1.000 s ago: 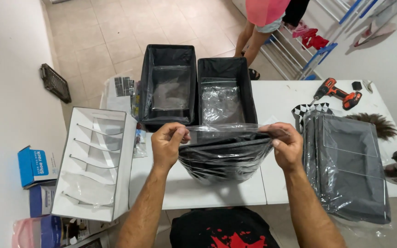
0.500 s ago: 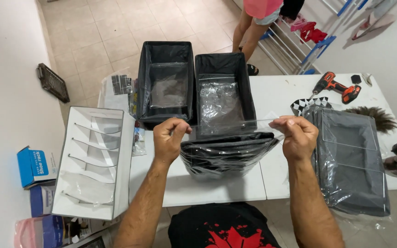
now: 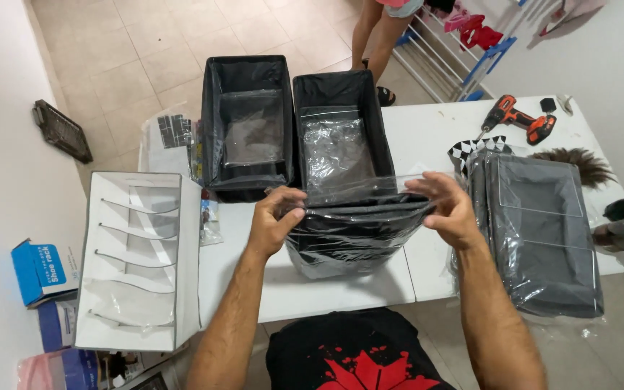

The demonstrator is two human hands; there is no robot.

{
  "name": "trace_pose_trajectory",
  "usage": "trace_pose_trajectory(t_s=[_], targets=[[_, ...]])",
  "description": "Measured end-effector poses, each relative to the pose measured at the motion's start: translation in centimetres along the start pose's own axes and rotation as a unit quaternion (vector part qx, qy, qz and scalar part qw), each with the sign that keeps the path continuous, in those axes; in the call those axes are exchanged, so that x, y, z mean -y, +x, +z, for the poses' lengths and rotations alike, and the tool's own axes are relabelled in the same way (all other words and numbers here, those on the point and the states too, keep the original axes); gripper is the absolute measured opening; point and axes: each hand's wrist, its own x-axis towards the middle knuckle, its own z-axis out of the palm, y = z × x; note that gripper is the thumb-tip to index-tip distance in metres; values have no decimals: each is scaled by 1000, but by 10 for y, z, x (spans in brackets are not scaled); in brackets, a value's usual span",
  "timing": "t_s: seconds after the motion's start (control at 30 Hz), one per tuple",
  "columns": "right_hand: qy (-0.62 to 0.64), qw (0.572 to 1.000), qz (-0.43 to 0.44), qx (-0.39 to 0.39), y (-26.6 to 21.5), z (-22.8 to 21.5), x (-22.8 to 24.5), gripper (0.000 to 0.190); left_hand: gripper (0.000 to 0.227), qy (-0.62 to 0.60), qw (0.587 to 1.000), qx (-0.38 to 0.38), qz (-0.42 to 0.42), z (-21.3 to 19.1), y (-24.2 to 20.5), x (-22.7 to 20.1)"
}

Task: Unpacking and unfolding fabric storage boxes from plastic packaging on a work table.

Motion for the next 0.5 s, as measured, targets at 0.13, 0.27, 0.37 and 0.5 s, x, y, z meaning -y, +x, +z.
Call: trace_pose_trajectory(t_s=[0.13,0.27,0.37,0.5], targets=[[-109,991,-19,-79,-11,-18,-24,51,13,27,998,37,54,5,9,-29],[-145,985,-24,-87,-6,-4,-12,36,6,43,993,50,99,3,13,-30],[-177,982,-49,-52,-2,-3,-10,27,4,55,990,57,119,0,17,-30],[-150,988,-45,-21,-2,-4,-10,13,7,78,987,77,116,-5,18,-37]])
